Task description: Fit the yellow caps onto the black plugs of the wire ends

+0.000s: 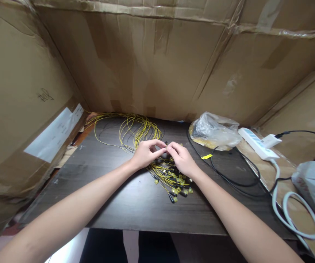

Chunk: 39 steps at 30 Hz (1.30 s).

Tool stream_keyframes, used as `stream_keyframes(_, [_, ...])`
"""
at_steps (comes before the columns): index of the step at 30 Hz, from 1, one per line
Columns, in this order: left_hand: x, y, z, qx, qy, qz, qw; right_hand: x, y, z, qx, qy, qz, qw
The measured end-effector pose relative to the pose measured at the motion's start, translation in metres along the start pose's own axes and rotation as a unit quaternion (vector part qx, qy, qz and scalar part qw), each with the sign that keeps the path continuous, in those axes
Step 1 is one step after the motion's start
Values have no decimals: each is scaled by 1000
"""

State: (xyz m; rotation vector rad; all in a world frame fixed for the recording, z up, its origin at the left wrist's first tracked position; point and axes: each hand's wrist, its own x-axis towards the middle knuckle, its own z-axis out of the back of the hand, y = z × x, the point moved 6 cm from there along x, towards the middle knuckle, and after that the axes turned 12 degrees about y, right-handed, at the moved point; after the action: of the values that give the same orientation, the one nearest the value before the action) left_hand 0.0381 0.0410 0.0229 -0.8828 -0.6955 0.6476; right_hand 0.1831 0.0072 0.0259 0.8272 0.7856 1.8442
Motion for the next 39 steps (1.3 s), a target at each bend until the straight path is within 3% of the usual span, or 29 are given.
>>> stream_keyframes(7, [0, -4, -2, 14, 12, -14, 1000, 2, -5, -3, 8, 21, -9, 1000])
stream_keyframes(17, [1, 0, 0, -11, -5, 1, 1000, -1, 2, 2, -9, -23, 18, 1000])
stream_keyframes(31, [-1, 0, 1, -31, -18, -13, 999, 1, 0, -2, 1, 32, 9, 999])
stream_keyframes(39, [0, 0, 2, -28, -23, -2, 999, 0, 2, -1, -24, 12, 19, 999])
